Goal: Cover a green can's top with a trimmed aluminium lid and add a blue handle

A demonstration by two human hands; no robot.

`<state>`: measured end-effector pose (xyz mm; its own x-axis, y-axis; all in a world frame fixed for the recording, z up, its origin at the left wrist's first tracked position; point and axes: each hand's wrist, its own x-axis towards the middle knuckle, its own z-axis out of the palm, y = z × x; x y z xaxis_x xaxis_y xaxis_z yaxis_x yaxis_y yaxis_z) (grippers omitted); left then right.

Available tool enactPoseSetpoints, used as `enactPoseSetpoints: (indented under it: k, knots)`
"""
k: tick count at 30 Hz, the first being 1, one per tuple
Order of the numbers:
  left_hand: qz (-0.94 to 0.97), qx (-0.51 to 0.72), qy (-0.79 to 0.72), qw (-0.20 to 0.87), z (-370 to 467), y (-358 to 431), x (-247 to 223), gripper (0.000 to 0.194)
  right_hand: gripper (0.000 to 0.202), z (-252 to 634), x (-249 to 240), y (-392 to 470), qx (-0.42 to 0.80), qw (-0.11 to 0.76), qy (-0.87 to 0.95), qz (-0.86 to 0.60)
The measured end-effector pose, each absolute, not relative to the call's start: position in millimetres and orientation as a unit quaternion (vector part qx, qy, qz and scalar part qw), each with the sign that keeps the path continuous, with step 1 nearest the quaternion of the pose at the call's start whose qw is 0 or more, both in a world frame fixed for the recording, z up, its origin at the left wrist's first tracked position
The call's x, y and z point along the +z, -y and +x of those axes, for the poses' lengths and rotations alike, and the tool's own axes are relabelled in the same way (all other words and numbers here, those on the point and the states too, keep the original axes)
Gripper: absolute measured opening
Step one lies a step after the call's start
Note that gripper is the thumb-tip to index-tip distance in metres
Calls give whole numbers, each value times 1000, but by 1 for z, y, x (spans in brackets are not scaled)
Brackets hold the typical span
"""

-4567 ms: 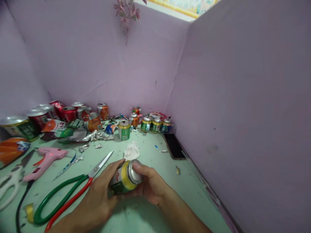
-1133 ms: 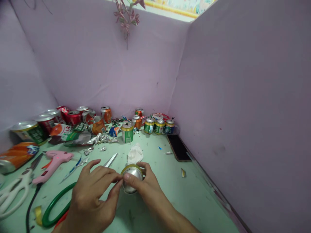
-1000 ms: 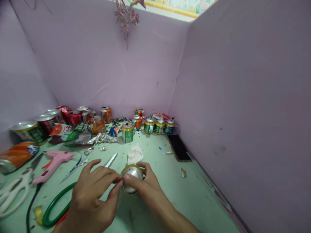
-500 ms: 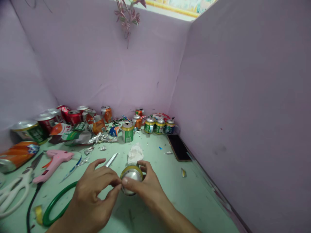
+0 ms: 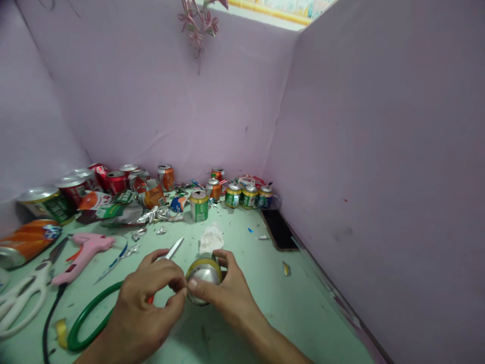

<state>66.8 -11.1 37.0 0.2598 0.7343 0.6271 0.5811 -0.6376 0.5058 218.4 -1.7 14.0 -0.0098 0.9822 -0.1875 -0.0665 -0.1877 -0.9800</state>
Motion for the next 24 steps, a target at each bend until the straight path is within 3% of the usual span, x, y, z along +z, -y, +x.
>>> enactPoseSetpoints:
  k: [24]
  knots:
    - [783, 468, -405, 60, 67, 17, 43, 15, 50, 219, 20, 6, 717, 443, 333, -423]
